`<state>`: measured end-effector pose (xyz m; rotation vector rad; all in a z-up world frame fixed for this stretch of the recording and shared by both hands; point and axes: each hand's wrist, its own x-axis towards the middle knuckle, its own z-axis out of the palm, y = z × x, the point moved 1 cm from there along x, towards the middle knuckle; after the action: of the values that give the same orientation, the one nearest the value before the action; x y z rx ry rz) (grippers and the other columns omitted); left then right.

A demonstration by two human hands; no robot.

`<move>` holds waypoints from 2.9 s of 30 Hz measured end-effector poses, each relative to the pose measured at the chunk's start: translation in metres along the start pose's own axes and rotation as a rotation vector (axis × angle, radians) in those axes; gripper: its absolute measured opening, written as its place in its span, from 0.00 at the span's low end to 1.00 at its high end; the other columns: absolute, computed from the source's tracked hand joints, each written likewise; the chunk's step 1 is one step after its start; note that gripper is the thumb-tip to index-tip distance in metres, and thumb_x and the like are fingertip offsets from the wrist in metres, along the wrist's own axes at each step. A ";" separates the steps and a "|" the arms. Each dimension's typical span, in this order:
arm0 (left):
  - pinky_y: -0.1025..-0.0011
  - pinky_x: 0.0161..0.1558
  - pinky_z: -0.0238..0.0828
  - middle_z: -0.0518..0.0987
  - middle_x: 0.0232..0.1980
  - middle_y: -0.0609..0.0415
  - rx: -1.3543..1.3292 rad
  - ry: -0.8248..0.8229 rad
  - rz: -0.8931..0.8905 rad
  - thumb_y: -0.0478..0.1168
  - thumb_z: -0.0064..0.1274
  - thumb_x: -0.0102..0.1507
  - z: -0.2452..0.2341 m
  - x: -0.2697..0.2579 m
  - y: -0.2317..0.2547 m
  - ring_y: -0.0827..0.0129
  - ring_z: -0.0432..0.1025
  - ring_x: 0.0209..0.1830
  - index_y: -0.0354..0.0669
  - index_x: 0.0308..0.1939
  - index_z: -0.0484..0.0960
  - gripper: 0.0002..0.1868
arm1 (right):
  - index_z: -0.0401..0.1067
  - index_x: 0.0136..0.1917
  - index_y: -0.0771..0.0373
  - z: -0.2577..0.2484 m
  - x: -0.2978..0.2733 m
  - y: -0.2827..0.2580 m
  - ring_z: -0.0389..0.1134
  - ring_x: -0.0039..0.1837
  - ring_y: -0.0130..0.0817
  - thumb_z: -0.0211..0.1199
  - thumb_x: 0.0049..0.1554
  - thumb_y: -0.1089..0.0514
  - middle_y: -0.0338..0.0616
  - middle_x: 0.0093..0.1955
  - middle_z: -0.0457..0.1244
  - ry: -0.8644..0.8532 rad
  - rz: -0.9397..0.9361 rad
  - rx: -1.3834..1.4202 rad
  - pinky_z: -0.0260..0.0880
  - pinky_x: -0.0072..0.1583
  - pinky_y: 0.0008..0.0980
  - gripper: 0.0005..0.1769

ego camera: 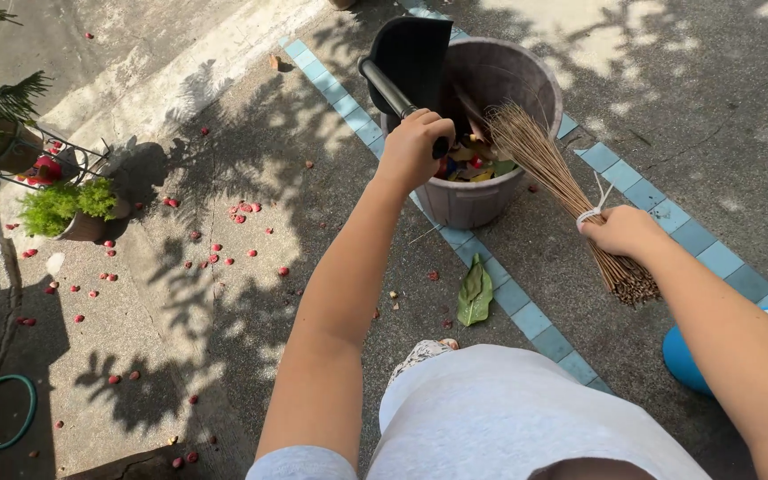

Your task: Sweep fallen leaves and debris into a dustpan and empty it into a trash bin.

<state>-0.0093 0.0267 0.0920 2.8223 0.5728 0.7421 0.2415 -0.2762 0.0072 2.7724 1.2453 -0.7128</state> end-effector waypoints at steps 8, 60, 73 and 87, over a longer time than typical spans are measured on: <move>0.58 0.42 0.78 0.76 0.31 0.68 -0.205 0.234 -0.272 0.23 0.48 0.47 -0.078 0.003 0.020 0.59 0.75 0.37 0.63 0.29 0.73 0.22 | 0.75 0.66 0.66 -0.078 -0.071 -0.114 0.68 0.63 0.60 0.69 0.51 0.32 0.64 0.54 0.71 -0.024 0.037 0.616 0.65 0.63 0.49 0.43; 0.64 0.26 0.52 0.73 0.29 0.55 -0.764 0.420 -1.086 0.27 0.51 0.57 -0.172 -0.052 -0.060 0.68 0.56 0.25 0.48 0.29 0.77 0.09 | 0.70 0.48 0.58 -0.049 0.037 -0.285 0.65 0.36 0.36 0.57 0.61 0.37 0.42 0.38 0.64 -0.731 0.002 1.062 0.66 0.42 0.45 0.22; 0.64 0.23 0.54 0.72 0.24 0.56 -0.752 0.522 -1.025 0.24 0.49 0.51 -0.178 -0.067 -0.060 0.66 0.58 0.23 0.51 0.21 0.75 0.14 | 0.71 0.43 0.64 -0.057 0.024 -0.305 0.67 0.34 0.40 0.56 0.61 0.43 0.51 0.33 0.64 -0.694 0.042 1.284 0.71 0.37 0.35 0.20; 0.67 0.22 0.58 0.74 0.26 0.55 -0.762 0.496 -1.138 0.25 0.47 0.50 -0.188 -0.069 -0.055 0.65 0.63 0.24 0.52 0.23 0.76 0.14 | 0.69 0.44 0.57 -0.064 0.014 -0.316 0.68 0.34 0.36 0.58 0.59 0.44 0.45 0.32 0.63 -0.675 0.058 1.322 0.69 0.34 0.35 0.14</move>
<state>-0.1766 0.0604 0.2098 1.2704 1.3859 1.0335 0.0493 -0.0382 0.1110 2.5944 0.5618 -2.9410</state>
